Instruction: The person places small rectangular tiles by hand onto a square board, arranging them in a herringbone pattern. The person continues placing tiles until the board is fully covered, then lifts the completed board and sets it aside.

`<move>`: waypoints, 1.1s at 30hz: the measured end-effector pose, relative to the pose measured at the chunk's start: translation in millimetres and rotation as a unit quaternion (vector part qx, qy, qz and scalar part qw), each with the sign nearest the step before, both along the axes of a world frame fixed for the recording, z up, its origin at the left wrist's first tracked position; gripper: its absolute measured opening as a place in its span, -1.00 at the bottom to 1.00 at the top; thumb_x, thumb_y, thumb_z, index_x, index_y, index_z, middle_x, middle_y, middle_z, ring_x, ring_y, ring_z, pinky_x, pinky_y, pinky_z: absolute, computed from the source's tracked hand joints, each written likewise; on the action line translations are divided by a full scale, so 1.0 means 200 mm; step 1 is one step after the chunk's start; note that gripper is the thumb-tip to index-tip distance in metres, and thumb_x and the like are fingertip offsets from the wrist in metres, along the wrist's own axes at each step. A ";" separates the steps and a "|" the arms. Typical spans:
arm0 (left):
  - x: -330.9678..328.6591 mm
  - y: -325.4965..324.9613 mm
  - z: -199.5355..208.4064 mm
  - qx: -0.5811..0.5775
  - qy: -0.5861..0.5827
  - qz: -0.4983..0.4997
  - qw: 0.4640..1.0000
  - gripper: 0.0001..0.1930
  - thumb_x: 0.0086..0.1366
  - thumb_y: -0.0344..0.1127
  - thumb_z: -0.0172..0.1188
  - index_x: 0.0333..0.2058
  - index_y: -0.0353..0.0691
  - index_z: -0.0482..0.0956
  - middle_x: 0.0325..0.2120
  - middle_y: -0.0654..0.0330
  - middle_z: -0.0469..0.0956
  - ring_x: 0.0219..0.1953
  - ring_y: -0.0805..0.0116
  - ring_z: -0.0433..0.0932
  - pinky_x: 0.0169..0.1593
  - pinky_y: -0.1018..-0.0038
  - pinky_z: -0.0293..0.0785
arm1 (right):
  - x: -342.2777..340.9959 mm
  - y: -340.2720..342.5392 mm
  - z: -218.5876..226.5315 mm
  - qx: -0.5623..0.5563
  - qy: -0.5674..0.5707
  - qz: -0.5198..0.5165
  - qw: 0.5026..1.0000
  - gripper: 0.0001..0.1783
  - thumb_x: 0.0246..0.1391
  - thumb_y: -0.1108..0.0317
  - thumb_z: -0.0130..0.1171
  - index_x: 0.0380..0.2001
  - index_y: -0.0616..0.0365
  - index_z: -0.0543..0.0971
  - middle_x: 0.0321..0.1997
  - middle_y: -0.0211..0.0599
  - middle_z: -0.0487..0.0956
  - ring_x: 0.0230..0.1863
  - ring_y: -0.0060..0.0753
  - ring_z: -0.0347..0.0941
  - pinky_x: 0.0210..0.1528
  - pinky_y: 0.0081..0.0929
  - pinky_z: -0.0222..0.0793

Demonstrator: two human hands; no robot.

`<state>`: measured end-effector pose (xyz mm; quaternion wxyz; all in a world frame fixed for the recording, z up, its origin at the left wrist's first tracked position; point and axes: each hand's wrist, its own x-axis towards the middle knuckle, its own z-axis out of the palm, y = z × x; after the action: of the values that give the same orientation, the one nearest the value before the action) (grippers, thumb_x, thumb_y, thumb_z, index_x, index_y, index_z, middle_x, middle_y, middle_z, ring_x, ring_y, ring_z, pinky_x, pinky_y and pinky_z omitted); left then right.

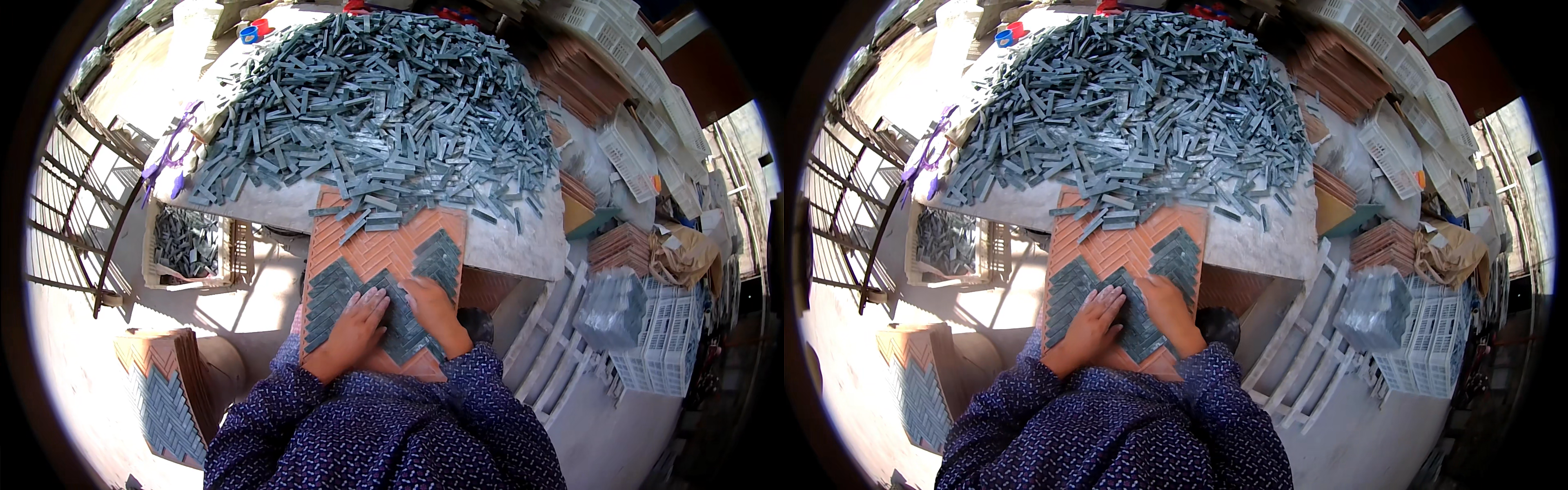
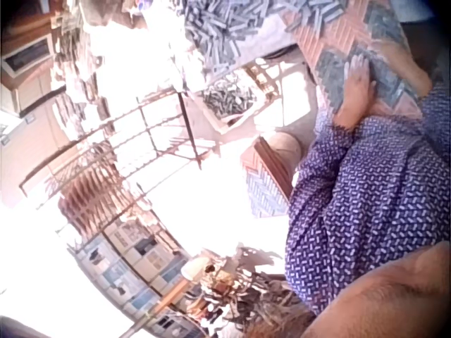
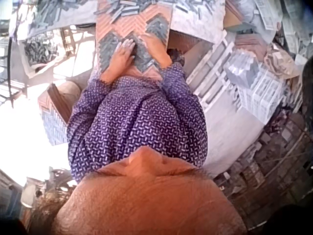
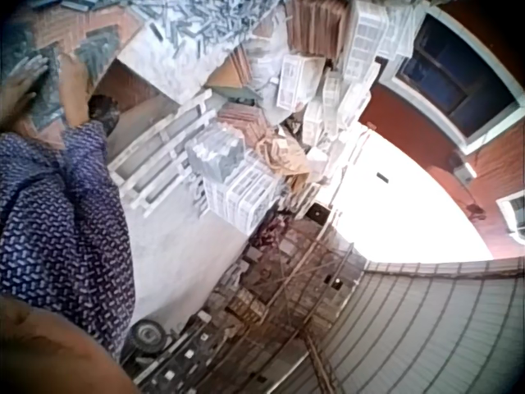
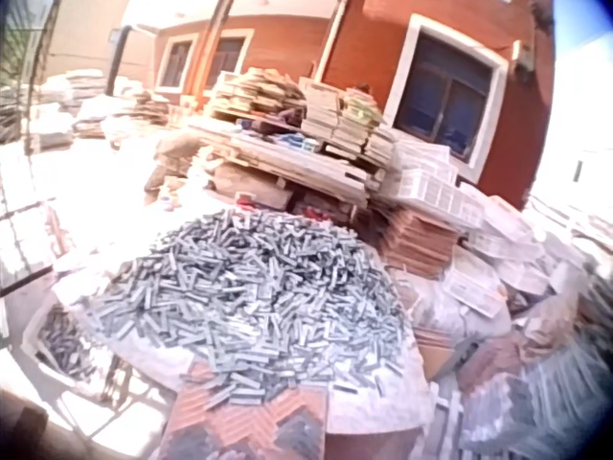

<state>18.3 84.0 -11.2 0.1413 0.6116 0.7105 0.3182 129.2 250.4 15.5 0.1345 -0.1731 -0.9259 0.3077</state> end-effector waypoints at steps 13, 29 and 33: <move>0.01 0.14 -0.02 0.003 0.081 0.027 0.996 -0.28 0.05 -0.21 0.24 0.17 -0.33 0.21 0.21 0.03 0.20 0.27 0.13 0.15 0.31 0.13 -0.03 | -0.35 0.17 0.02 0.072 0.110 -0.062 0.989 -0.77 -0.08 0.47 0.13 -0.27 0.18 0.49 -0.24 -0.10 0.48 -0.19 0.00 0.42 -0.18 -0.20 0.36; -0.03 0.14 0.03 -0.010 0.068 0.003 0.998 -0.26 0.04 -0.19 0.24 0.19 -0.31 0.20 0.22 0.04 0.19 0.28 0.10 0.11 0.31 0.08 -0.06 | -0.19 0.11 0.08 -0.037 -0.054 -0.089 0.994 -0.79 -0.08 0.40 0.20 -0.39 0.22 0.40 -0.29 0.00 0.46 -0.33 0.11 0.43 -0.34 -0.12 0.36; 0.00 0.11 0.00 -0.018 0.069 0.012 0.997 -0.31 0.05 -0.25 0.22 0.18 -0.29 0.22 0.22 0.06 0.19 0.29 0.10 0.11 0.30 0.03 -0.04 | -0.09 -0.02 0.03 0.024 -0.090 -0.108 0.990 -0.78 -0.06 0.40 0.19 -0.35 0.23 0.42 -0.28 0.02 0.46 -0.30 0.14 0.44 -0.30 -0.11 0.38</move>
<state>18.6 106.6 -11.0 0.0989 0.6207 0.7314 0.2645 111.0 246.9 22.4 0.0869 -0.2957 -0.9174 0.2519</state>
